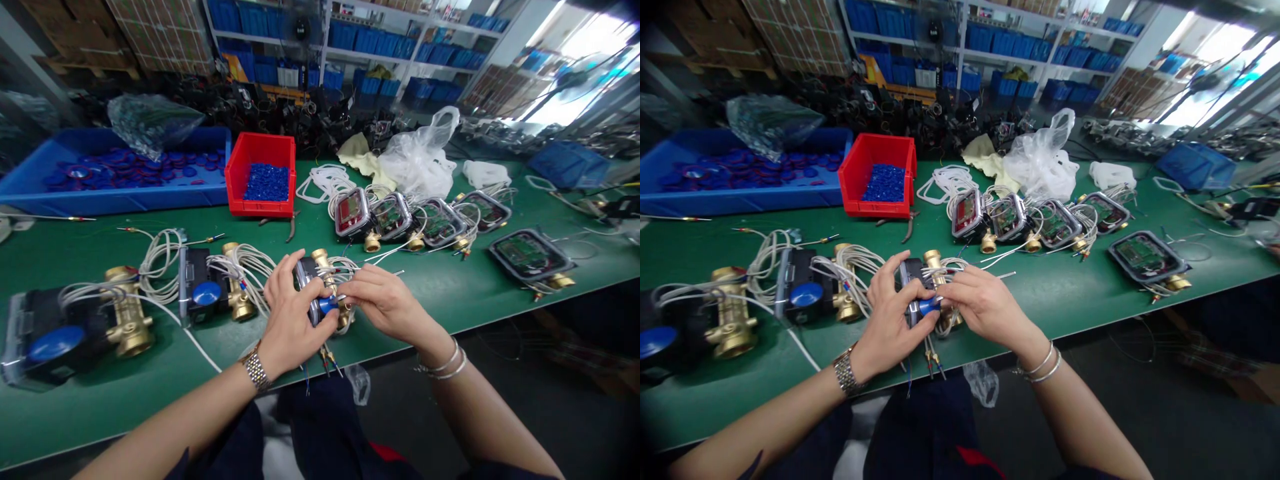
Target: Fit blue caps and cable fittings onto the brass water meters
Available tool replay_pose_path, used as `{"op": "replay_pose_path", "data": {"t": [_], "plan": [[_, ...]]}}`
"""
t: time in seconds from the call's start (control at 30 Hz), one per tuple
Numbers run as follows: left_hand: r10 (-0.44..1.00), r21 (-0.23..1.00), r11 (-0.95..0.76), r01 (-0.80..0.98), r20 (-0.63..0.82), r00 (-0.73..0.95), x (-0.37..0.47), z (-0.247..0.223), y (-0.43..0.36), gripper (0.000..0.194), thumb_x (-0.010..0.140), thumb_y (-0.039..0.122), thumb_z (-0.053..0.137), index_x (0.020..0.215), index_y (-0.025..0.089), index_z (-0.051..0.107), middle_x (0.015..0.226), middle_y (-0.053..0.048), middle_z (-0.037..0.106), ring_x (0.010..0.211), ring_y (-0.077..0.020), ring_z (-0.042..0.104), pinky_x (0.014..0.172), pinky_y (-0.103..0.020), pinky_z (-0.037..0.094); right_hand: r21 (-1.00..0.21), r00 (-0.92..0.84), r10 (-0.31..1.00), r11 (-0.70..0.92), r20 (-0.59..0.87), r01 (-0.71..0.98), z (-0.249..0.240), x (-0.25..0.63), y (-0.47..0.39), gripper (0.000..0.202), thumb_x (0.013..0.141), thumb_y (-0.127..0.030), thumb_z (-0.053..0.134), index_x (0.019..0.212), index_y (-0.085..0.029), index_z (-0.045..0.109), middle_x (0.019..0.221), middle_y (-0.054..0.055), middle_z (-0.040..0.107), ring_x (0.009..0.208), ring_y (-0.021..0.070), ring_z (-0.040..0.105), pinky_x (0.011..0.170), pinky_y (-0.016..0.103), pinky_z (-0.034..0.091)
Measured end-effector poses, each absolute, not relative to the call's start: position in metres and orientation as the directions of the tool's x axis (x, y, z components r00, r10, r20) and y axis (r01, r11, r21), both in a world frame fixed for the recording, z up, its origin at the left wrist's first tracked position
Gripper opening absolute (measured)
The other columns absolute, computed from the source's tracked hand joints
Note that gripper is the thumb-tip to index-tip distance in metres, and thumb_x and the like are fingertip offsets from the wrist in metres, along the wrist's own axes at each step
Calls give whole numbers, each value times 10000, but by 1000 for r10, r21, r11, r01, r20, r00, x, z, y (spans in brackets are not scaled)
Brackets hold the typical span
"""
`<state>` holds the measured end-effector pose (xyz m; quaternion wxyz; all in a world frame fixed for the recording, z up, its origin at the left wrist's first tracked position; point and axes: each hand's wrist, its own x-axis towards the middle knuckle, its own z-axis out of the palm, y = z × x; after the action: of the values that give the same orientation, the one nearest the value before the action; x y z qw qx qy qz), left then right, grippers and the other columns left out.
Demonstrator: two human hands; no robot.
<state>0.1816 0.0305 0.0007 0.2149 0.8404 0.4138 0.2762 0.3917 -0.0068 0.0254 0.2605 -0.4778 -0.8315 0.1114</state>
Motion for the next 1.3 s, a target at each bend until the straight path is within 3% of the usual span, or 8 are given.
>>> {"op": "replay_pose_path", "data": {"t": [0.1, 0.43, 0.67, 0.83, 0.93, 1.03, 1.2, 1.3], "plan": [[816, 598, -562, 571, 289, 500, 183, -2, 30, 178, 792, 321, 709, 948, 263, 647, 1615, -27, 199, 1484, -357, 221, 1185, -600, 224, -445, -397, 860, 507, 322, 738, 24, 387, -9, 227, 1000, -190, 477, 1078, -189, 690, 872, 54, 676, 806, 180, 584, 744, 315, 480], [827, 599, -553, 579, 309, 470, 189, -6, 29, 147, 866, 408, 665, 935, 281, 691, 1612, -13, 207, 1501, -342, 201, 1194, -590, 209, -451, -65, 930, 235, 361, 861, 10, 350, -37, 226, 1009, -218, 458, 1020, -165, 678, 874, 83, 696, 783, 206, 645, 714, 328, 504], [820, 579, -565, 588, 320, 474, 189, -5, 31, 139, 838, 381, 678, 911, 262, 685, 1596, -43, 255, 1524, -332, 176, 1211, -630, 118, -584, 55, 960, 120, 273, 803, 0, 375, -65, 341, 1019, -295, 501, 1337, -239, 611, 1114, 88, 720, 935, 200, 695, 856, 342, 567], [797, 603, -591, 536, 334, 504, 186, -7, 36, 133, 828, 373, 681, 900, 264, 701, 1558, -62, 274, 1512, -323, 204, 1212, -636, 80, -478, 225, 933, -67, 281, 876, -28, 406, -146, 440, 969, -274, 567, 1397, -186, 514, 913, 71, 685, 707, 183, 672, 672, 316, 589], [770, 594, -623, 509, 355, 530, 182, -6, 36, 135, 811, 379, 701, 899, 278, 714, 1511, -65, 308, 1467, -318, 275, 1219, -612, 106, -477, 100, 933, 82, 344, 875, -18, 390, -188, 391, 956, -171, 546, 1344, -215, 533, 921, 64, 688, 779, 184, 691, 718, 305, 596], [761, 592, -636, 496, 371, 533, 179, -4, 34, 140, 803, 378, 712, 898, 275, 715, 1494, -69, 319, 1448, -318, 289, 1219, -607, 110, -354, -165, 922, 293, 350, 888, 19, 353, -198, 280, 920, -143, 600, 1189, -219, 621, 914, 61, 695, 795, 187, 678, 738, 322, 577], [748, 586, -654, 478, 409, 523, 178, -3, 35, 153, 793, 385, 728, 867, 251, 729, 1454, -92, 386, 1413, -321, 338, 1214, -582, 194, -95, -594, 724, 658, 351, 747, 86, 282, -142, 250, 907, -437, 666, 883, -189, 688, 645, -3, 562, 559, 151, 505, 497, 312, 374], [794, 615, -600, 512, 383, 472, 177, -2, 36, 167, 780, 387, 729, 844, 234, 751, 1435, -93, 471, 1383, -305, 393, 1197, -506, 319, -48, -665, 596, 760, 450, 648, 107, 242, -72, 341, 954, -451, 594, 706, -220, 633, 636, -25, 509, 604, 125, 482, 551, 259, 334]]}}
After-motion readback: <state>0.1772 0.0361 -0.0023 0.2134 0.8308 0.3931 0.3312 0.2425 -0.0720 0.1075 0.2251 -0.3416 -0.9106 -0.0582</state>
